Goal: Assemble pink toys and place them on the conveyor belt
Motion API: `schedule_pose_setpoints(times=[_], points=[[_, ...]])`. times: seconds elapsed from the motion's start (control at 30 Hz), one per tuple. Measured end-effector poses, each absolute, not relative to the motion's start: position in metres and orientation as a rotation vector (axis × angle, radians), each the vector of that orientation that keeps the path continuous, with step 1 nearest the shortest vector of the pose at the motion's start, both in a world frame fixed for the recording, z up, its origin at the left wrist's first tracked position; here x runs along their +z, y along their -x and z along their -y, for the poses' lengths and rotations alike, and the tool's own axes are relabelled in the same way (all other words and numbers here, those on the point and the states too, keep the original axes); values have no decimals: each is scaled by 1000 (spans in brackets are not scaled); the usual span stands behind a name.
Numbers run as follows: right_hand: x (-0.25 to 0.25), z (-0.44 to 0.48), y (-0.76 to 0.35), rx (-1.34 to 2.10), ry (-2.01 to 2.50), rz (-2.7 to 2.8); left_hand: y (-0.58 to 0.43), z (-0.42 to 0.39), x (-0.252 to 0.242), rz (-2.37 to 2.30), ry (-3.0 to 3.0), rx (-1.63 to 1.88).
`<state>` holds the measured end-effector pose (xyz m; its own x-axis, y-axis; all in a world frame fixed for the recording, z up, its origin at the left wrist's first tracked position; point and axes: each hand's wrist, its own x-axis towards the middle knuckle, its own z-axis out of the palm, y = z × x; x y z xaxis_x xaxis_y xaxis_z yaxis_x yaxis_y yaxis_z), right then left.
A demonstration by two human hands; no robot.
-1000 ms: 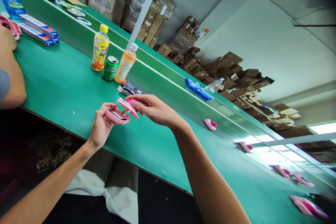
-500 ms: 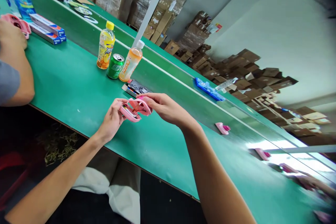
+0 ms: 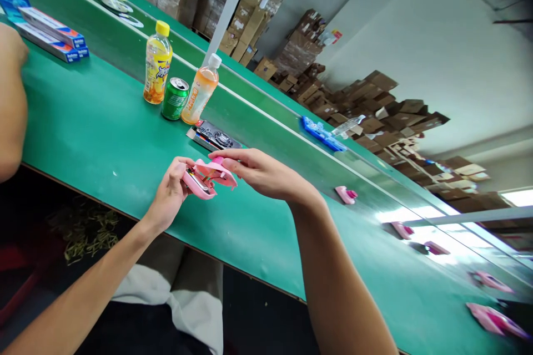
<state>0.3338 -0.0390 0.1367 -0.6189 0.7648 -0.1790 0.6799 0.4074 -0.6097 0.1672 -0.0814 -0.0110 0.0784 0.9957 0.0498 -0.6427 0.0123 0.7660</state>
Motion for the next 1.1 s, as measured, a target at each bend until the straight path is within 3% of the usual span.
schedule_pose_setpoints(times=[0.5,0.77,1.0,1.1], points=[[118,36,-340,950,1170,2485,-173,75,-7,-627,-765,1262],[122,28,-336,826,1087,2474,-189,58,-11,-742,-842,1483],[76,75,-314,-90,1389,1990,-198,54,-9,-708,-680,1613],[59,94,-303,-137,1509,1940,-200,54,-10,-703,-686,1624]])
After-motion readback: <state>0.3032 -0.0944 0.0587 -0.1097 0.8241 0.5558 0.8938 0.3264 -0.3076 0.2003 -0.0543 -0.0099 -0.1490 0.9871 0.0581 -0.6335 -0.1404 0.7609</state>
